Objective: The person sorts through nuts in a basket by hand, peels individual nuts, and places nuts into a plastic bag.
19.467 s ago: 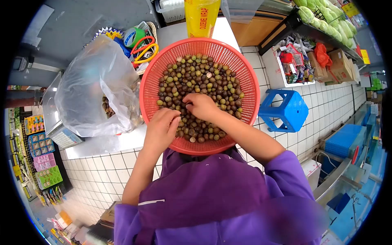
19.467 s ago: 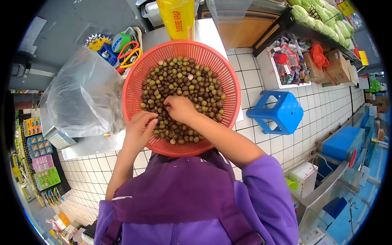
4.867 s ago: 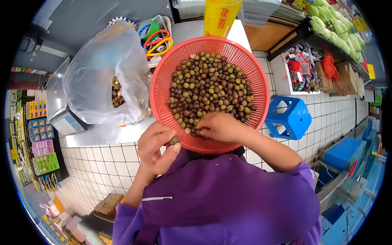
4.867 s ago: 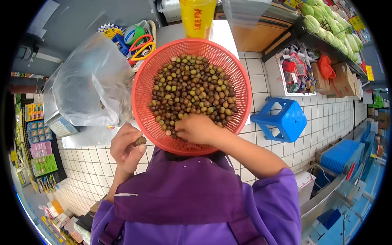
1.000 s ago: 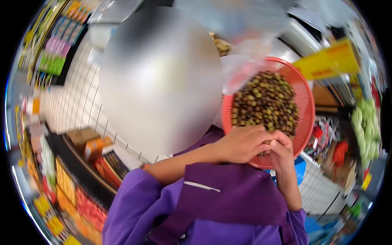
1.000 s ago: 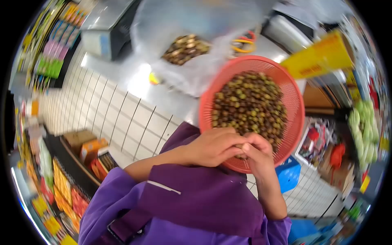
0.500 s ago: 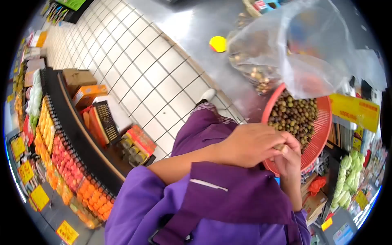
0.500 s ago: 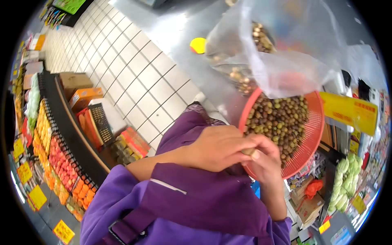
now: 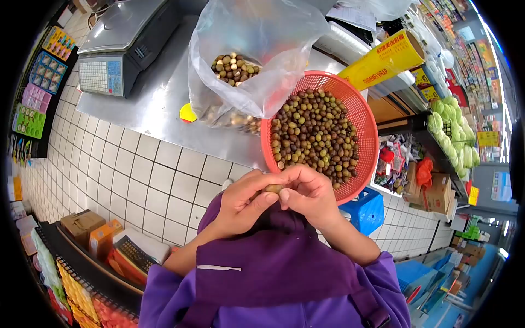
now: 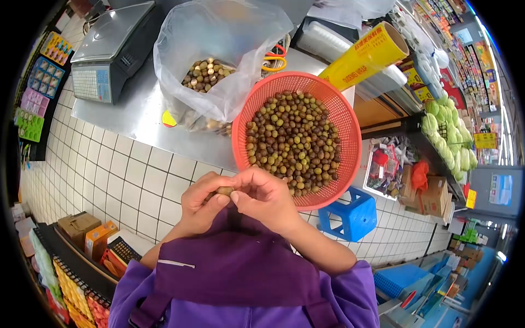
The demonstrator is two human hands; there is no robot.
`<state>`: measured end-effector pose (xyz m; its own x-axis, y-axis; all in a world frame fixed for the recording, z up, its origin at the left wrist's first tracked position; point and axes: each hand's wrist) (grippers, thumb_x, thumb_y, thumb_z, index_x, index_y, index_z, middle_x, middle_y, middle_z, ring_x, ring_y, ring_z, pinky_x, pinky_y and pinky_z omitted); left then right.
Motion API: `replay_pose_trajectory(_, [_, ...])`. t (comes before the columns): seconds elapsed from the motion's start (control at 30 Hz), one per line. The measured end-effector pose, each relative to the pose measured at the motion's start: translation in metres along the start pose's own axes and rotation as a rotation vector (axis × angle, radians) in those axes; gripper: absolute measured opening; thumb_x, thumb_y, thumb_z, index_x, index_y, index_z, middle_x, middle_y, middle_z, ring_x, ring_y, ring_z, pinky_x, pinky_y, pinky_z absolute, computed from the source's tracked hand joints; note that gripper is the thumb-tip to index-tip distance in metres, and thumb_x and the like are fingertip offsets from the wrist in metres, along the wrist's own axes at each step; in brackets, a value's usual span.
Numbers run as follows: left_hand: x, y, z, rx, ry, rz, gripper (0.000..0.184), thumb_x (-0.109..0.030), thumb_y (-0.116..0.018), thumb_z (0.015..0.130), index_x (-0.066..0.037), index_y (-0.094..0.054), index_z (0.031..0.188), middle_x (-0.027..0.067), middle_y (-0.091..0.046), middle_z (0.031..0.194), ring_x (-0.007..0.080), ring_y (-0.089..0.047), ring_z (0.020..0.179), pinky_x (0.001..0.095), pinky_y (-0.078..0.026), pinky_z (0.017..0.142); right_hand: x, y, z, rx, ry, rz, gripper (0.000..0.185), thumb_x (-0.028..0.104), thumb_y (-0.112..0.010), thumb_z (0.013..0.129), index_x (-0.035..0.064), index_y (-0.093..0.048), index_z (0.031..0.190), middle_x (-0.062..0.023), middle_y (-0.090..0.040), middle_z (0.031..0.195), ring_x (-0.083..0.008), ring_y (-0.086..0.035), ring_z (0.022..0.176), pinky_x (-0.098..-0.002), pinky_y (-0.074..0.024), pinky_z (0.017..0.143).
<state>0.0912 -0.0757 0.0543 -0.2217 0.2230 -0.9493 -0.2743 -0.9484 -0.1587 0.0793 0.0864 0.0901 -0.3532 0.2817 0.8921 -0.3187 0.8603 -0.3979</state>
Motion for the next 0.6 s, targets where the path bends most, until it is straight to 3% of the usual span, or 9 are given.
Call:
replay_pose_trajectory(0.13, [-0.004, 0.005, -0.02, 0.032, 0.034, -0.154, 0.026, -0.013, -0.053, 0.09, 0.0, -0.055, 0.112, 0.0038, -0.051, 0.086, 0.0116, -0.051, 0.074, 0.0258, -0.043, 0.066, -0.019, -0.012, -0.01, -0.042, -0.011, -0.054, 0.013, 0.001, -0.051, 0.086, 0.0011, -0.055, 0.099, -0.0006, -0.055, 0.087, -0.0057, -0.054, 0.074, -0.0205, -0.0463, 0.066])
replay_pose_trajectory(0.27, [-0.005, 0.015, -0.057, -0.092, 0.041, -0.277, 0.026, -0.013, -0.049, 0.092, 0.0, -0.052, 0.114, 0.0037, -0.05, 0.084, 0.0116, -0.051, 0.074, 0.0259, -0.043, 0.067, -0.034, -0.034, -0.011, 0.053, -0.05, -0.039, 0.016, 0.002, -0.054, 0.086, 0.0007, -0.055, 0.102, -0.0029, -0.056, 0.088, -0.0076, -0.055, 0.075, -0.022, -0.0483, 0.066])
replay_pose_trajectory(0.33, [-0.007, 0.023, -0.082, -0.149, 0.013, -0.133, 0.027, -0.012, -0.047, 0.091, -0.001, -0.05, 0.115, 0.0052, -0.051, 0.084, 0.0134, -0.052, 0.075, 0.0275, -0.043, 0.067, -0.054, -0.041, -0.01, 0.128, -0.113, -0.044, 0.019, 0.003, -0.056, 0.085, 0.0014, -0.054, 0.104, -0.0046, -0.058, 0.091, -0.0094, -0.057, 0.079, -0.0233, -0.0497, 0.067])
replay_pose_trajectory(0.37, [-0.007, 0.029, -0.096, -0.153, 0.018, 0.095, 0.029, -0.012, -0.05, 0.089, -0.002, -0.05, 0.115, 0.0082, -0.052, 0.083, 0.0187, -0.054, 0.074, 0.03, -0.044, 0.066, -0.064, -0.042, -0.008, 0.191, -0.145, -0.041, 0.019, 0.002, -0.057, 0.085, 0.0015, -0.054, 0.104, -0.0052, -0.058, 0.094, -0.0096, -0.057, 0.08, -0.0246, -0.0504, 0.068])
replay_pose_trajectory(0.43, [0.002, 0.026, -0.135, -0.296, -0.014, 0.279, 0.032, -0.014, -0.057, 0.085, -0.005, -0.052, 0.115, 0.0096, -0.055, 0.086, 0.0227, -0.054, 0.074, 0.0306, -0.042, 0.065, -0.08, -0.061, -0.01, 0.244, -0.242, -0.142, 0.018, 0.003, -0.058, 0.084, 0.0008, -0.054, 0.101, -0.0053, -0.059, 0.092, -0.0099, -0.057, 0.079, -0.0255, -0.0503, 0.067])
replay_pose_trajectory(0.47, [-0.004, 0.024, -0.154, -0.353, 0.065, 0.342, 0.029, -0.011, -0.059, 0.082, -0.005, -0.054, 0.111, 0.0079, -0.055, 0.078, 0.0228, -0.054, 0.068, 0.0313, -0.041, 0.059, -0.092, -0.065, -0.011, 0.318, -0.289, -0.15, 0.018, 0.003, -0.058, 0.084, 0.0008, -0.054, 0.101, -0.0053, -0.059, 0.092, -0.0099, -0.057, 0.079, -0.0255, -0.0503, 0.067])
replay_pose_trajectory(0.53, [0.0, 0.014, -0.2, -0.522, 0.123, 0.421, 0.026, -0.01, -0.059, 0.082, -0.005, -0.056, 0.107, 0.0068, -0.055, 0.074, 0.0222, -0.053, 0.065, 0.031, -0.041, 0.057, -0.122, -0.067, -0.01, 0.515, -0.647, -0.103, 0.016, 0.009, -0.057, 0.085, 0.0008, -0.054, 0.098, -0.0049, -0.059, 0.089, -0.0098, -0.057, 0.078, -0.0247, -0.0489, 0.067])
replay_pose_trajectory(0.57, [0.003, 0.009, -0.222, -0.595, 0.168, 0.487, 0.023, -0.009, -0.059, 0.082, -0.005, -0.058, 0.104, 0.0056, -0.055, 0.071, 0.0217, -0.052, 0.062, 0.0307, -0.041, 0.056, -0.138, -0.073, -0.011, 0.553, -0.685, -0.11, 0.016, 0.009, -0.057, 0.085, 0.0008, -0.054, 0.098, -0.0049, -0.059, 0.089, -0.0098, -0.057, 0.078, -0.0247, -0.0489, 0.067])
replay_pose_trajectory(0.6, [0.002, 0.003, -0.239, -0.738, 0.173, 0.388, 0.016, -0.008, -0.059, 0.081, -0.004, -0.061, 0.097, 0.0046, -0.054, 0.067, 0.0191, -0.051, 0.058, 0.03, -0.04, 0.053, -0.155, -0.082, -0.016, 0.602, -0.857, -0.106, 0.016, 0.012, -0.056, 0.086, 0.0014, -0.055, 0.098, -0.0042, -0.059, 0.086, -0.0094, -0.056, 0.076, -0.024, -0.048, 0.066])
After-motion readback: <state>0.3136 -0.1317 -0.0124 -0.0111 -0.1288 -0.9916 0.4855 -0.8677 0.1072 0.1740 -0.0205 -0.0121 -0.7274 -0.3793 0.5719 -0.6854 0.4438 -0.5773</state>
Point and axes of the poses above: each hand's wrist, its own z-axis towards the middle knuckle, its own y-axis out of the back of the hand, x = y × z
